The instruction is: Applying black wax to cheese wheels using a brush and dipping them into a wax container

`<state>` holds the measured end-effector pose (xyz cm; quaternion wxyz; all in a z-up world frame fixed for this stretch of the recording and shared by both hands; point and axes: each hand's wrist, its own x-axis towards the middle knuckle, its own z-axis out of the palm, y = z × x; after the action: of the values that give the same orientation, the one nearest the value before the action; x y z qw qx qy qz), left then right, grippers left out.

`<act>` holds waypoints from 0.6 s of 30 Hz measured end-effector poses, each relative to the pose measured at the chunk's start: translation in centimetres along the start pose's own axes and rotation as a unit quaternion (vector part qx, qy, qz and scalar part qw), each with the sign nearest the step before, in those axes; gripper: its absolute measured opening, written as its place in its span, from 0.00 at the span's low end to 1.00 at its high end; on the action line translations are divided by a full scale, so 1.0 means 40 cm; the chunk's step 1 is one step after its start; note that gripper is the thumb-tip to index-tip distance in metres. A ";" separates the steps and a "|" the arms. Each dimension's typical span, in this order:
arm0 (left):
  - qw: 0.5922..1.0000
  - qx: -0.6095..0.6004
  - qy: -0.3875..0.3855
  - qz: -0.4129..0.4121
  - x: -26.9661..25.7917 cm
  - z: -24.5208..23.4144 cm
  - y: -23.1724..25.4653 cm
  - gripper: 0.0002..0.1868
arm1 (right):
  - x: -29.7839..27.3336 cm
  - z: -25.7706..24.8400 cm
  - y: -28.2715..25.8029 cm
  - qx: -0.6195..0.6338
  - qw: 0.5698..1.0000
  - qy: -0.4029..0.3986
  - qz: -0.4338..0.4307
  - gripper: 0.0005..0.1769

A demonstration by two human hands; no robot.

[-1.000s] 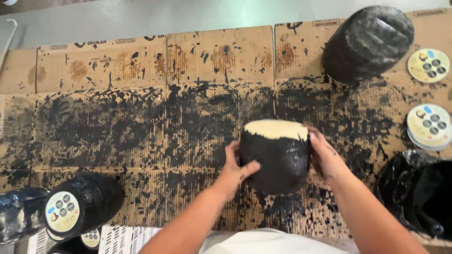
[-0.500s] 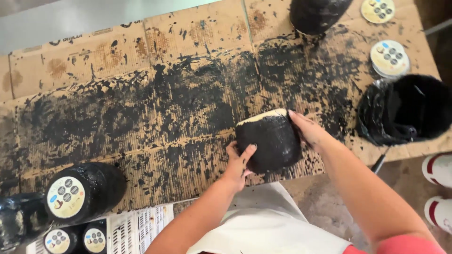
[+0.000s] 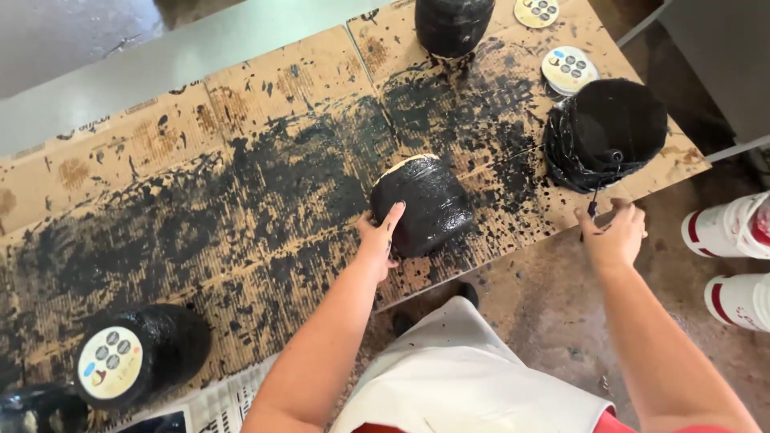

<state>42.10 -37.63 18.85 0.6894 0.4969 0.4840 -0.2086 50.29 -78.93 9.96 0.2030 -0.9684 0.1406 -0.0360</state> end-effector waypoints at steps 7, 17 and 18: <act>0.998 0.004 0.029 0.049 -0.012 0.019 0.011 0.57 | 0.034 0.075 0.053 0.047 0.997 -0.042 0.042 0.12; 0.996 -0.037 0.056 0.050 -0.005 0.047 0.000 0.48 | 0.155 -0.097 0.067 0.066 0.994 -0.075 -0.034 0.16; 0.996 -0.040 0.060 0.047 -0.007 0.053 0.000 0.47 | 0.187 -0.116 0.049 0.031 0.994 -0.099 -0.033 0.19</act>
<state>42.95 -39.55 19.19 0.6877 0.5025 0.5086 -0.1259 56.36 -84.58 13.51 0.2446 -0.9646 0.0862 0.0489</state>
